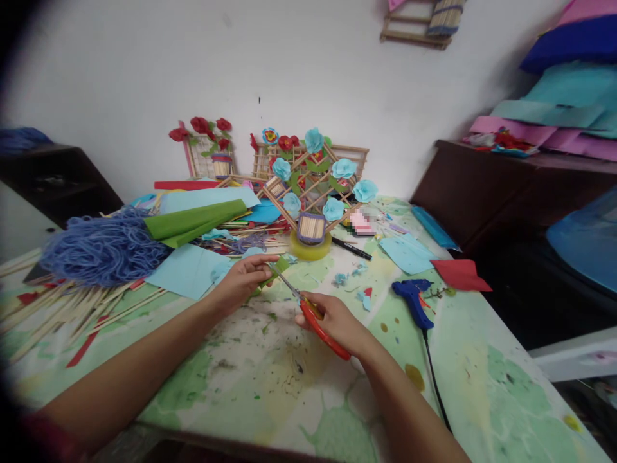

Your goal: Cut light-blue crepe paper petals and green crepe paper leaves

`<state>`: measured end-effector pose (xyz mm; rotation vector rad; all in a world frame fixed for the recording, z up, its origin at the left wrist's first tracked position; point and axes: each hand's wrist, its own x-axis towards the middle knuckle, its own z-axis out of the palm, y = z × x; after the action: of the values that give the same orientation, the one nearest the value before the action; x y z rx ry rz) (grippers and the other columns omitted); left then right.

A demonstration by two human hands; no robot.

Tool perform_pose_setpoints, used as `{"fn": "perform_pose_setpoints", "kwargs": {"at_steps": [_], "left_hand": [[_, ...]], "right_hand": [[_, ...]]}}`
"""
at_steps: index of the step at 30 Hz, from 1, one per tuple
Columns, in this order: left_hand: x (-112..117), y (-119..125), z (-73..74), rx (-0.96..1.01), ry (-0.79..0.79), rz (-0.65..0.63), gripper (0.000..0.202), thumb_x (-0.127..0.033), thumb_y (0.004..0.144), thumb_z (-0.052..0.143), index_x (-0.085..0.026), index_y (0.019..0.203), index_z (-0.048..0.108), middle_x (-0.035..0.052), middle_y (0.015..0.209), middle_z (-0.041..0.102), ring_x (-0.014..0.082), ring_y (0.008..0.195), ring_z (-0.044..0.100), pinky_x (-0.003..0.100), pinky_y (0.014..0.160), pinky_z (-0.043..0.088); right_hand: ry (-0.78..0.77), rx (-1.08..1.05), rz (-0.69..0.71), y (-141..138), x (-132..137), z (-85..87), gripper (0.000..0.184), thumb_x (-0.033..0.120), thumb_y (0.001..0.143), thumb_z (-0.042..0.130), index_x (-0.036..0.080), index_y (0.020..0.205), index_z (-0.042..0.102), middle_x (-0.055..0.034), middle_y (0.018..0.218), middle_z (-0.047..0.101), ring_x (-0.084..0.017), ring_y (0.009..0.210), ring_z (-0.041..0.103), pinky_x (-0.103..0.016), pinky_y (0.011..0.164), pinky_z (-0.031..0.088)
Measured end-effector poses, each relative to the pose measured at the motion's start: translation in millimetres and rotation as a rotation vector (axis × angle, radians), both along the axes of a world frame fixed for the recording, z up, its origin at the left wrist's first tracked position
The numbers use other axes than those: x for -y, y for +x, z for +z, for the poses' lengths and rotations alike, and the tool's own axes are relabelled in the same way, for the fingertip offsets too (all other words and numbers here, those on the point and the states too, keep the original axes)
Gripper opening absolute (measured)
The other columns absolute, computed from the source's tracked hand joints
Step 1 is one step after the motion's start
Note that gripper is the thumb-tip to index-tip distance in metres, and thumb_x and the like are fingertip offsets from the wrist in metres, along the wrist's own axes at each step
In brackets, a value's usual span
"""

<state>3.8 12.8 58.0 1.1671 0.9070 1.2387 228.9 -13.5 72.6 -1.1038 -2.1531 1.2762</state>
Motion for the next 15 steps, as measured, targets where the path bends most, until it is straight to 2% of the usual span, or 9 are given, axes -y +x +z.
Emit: {"fn": "perform_pose_setpoints", "kwargs": {"at_steps": [9, 15], "left_hand": [[-1.4, -0.4, -1.9, 0.008, -0.008, 0.017, 0.033, -0.019, 0.064, 0.068, -0.017, 0.097, 0.065, -0.0032, 0.058, 0.054, 0.01, 0.054, 0.051, 0.023, 0.055, 0.033], [-1.6, -0.9, 0.0, -0.027, -0.009, 0.015, 0.036, -0.02, 0.065, 0.066, -0.015, 0.1, 0.064, -0.0029, 0.057, 0.052, 0.0103, 0.054, 0.05, 0.022, 0.054, 0.033]], "right_hand": [[-0.051, -0.045, -0.034, -1.5, 0.5, -2.2, 0.033, 0.044, 0.075, 0.058, 0.019, 0.096, 0.061, 0.0013, 0.071, 0.051, -0.011, 0.061, 0.04, -0.022, 0.055, 0.034], [-0.105, -0.083, -0.045, -3.4, 0.5, -3.6, 0.032, 0.047, 0.073, 0.058, 0.018, 0.088, 0.06, 0.0031, 0.063, 0.047, -0.01, 0.056, 0.038, -0.021, 0.051, 0.03]]}}
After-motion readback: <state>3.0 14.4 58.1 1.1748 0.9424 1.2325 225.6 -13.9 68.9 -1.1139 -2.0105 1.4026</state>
